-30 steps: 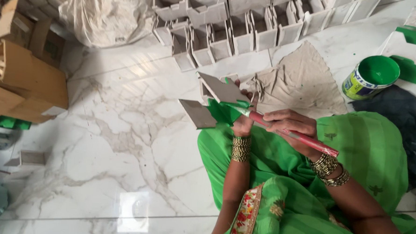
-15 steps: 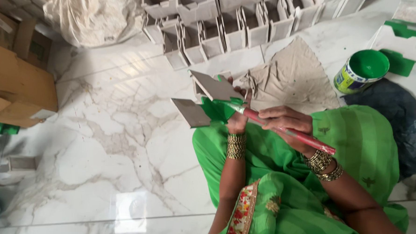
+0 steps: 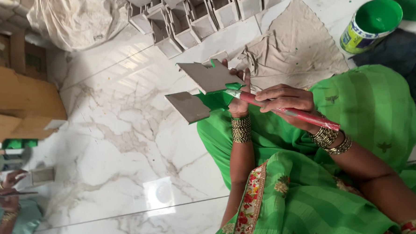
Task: The person sits on the floor painting white foam letter cutouts green. They hold each piece in one hand, apply green paint with a brush, dip the brush into a paint can, and set finished pieces down with the growing pile of painted pieces.
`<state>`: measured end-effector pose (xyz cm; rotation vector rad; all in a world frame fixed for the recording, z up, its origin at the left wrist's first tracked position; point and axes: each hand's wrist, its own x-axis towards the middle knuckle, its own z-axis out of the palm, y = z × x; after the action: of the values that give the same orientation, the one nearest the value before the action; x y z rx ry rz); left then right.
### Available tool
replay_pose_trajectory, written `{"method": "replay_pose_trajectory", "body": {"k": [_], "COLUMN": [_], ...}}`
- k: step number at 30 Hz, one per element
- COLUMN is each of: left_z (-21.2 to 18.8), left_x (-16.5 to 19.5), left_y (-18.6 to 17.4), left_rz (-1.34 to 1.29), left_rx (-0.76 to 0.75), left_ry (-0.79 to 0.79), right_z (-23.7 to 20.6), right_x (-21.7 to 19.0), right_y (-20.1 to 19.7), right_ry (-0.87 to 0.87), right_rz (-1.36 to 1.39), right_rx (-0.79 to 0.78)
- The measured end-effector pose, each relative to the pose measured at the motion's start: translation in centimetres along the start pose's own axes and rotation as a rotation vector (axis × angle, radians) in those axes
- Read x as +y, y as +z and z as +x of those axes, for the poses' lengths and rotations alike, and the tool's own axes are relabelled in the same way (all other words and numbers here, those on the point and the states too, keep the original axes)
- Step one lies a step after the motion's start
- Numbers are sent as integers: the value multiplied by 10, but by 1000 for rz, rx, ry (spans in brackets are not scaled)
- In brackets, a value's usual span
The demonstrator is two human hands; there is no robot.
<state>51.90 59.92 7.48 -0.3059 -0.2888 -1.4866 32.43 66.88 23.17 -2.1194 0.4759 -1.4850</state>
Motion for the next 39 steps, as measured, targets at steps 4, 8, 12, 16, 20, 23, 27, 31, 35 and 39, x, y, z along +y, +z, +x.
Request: {"method": "replay_pose_trajectory", "body": {"k": [4,8,12,16,20,23,27,31,35,39], "left_z": [9,7,0,-12,-34,-48,-44,-37,-29,-14], "left_x": [-9,-14,-14,-10,-12,-10,-12,-19,-30,-45], "left_y": [2,4,17,28,13,-7,-29,-47,-68,-88], "left_rz": [-15,-19,76,13,32,68,187,184,83,130], "left_rx": [16,-3,26,-11,29,39,-30,49,177,208], "left_ry": [-16,-8,16,5,119,126,161,111,131,89], "right_z": [5,5,-3,-25,-71,-101,-127,-161,-179,-172], "right_x": [2,0,-11,-24,-20,15,79,139,190,225], "right_y": [-15,-20,-19,-31,-66,-94,-147,-205,-238,-243], "right_ry": [-6,-1,36,105,261,199,143,358,505,598], "right_rz": [25,35,68,151,8,72,217,370,567,569], "right_rx": [18,29,27,91,298,554,830,1167,1380,1383]}}
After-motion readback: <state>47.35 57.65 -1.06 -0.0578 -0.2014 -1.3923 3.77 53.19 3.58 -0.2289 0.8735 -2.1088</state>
